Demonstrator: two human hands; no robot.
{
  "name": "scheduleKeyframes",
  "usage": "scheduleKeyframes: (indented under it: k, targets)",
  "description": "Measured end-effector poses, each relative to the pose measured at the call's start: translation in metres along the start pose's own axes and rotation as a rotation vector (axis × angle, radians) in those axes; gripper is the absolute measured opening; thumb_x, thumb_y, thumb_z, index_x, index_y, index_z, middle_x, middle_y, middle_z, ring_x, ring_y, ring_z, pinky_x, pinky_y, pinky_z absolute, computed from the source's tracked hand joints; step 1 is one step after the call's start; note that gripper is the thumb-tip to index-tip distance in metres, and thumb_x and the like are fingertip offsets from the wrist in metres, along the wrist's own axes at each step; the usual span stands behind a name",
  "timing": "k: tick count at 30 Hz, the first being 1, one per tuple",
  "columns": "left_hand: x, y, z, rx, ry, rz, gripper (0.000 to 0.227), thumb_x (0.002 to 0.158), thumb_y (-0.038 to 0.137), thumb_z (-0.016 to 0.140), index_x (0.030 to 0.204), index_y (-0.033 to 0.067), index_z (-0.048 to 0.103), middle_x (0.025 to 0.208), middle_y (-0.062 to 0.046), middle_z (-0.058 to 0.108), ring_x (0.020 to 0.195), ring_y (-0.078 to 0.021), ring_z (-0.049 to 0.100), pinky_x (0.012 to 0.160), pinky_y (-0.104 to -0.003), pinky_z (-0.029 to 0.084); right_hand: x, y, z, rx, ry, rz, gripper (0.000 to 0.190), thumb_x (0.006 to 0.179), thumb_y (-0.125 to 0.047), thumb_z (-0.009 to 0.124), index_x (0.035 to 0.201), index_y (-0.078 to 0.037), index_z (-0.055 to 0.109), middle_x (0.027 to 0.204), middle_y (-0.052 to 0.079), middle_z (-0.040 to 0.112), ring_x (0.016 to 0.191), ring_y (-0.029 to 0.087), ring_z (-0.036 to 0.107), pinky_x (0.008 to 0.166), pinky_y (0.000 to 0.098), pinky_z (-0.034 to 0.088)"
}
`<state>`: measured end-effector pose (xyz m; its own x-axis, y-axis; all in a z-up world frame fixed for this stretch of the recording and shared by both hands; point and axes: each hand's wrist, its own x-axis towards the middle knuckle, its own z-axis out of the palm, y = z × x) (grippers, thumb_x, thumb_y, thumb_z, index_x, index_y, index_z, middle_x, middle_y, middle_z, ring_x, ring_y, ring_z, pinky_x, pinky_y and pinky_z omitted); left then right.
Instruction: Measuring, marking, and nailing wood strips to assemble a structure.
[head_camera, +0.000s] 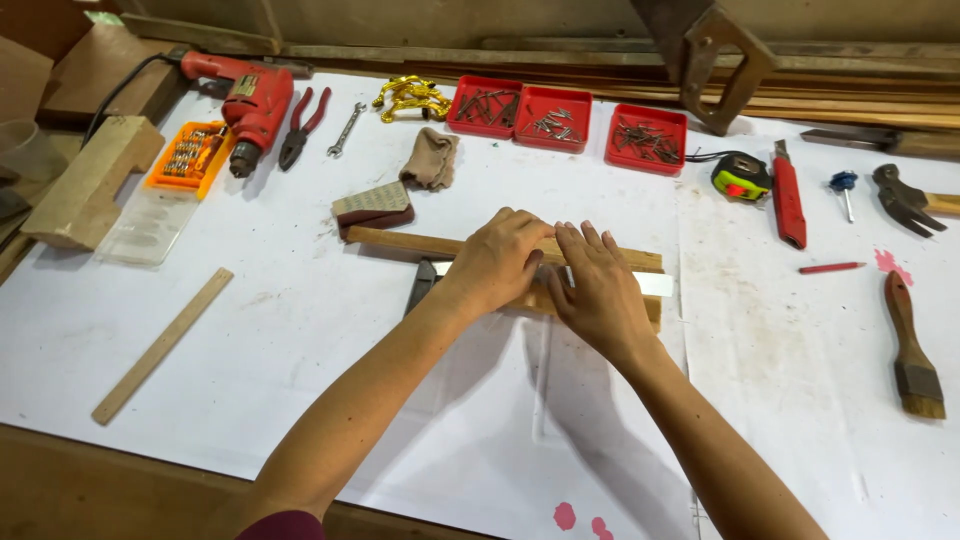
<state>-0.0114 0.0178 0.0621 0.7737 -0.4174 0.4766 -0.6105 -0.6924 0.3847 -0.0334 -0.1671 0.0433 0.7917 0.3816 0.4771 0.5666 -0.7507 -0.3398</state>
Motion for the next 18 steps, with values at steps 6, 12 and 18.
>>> scheduleKeyframes:
  k: [6,12,18]
  targets:
    - [-0.032,-0.013,0.000,0.005,-0.040,0.031,0.041,0.082,0.008,0.076,0.121,0.0045,0.064,0.120,-0.013,0.066,0.117,-0.0327,0.060,0.103,-0.043,0.051,-0.006,-0.014,0.017,-0.023,-0.025,-0.022,0.056,0.088,-0.023,0.072,0.136,0.000,0.056,0.140,0.024,0.060,0.137,0.042,0.050,0.115,0.0530,0.038]
    - [-0.045,-0.026,0.019,0.099,-0.062,0.047,0.042,0.085,0.005,0.072,0.126,-0.0008,0.063,0.123,-0.014,0.065,0.116,-0.0304,0.060,0.104,-0.041,0.051,-0.014,-0.009,0.030,-0.060,0.011,-0.049,0.042,0.094,-0.019,0.070,0.132,-0.002,0.063,0.131,0.017,0.068,0.131,0.039,0.059,0.113,0.0531,0.043]
    - [-0.048,-0.029,0.021,0.162,-0.047,0.086,0.038,0.090,0.002,0.067,0.128,0.0003,0.066,0.117,-0.009,0.067,0.112,-0.0266,0.063,0.102,-0.040,0.053,-0.015,-0.003,0.039,-0.024,0.026,-0.049,0.032,0.097,-0.009,0.066,0.128,-0.001,0.067,0.128,0.016,0.070,0.126,0.037,0.063,0.112,0.0494,0.048]
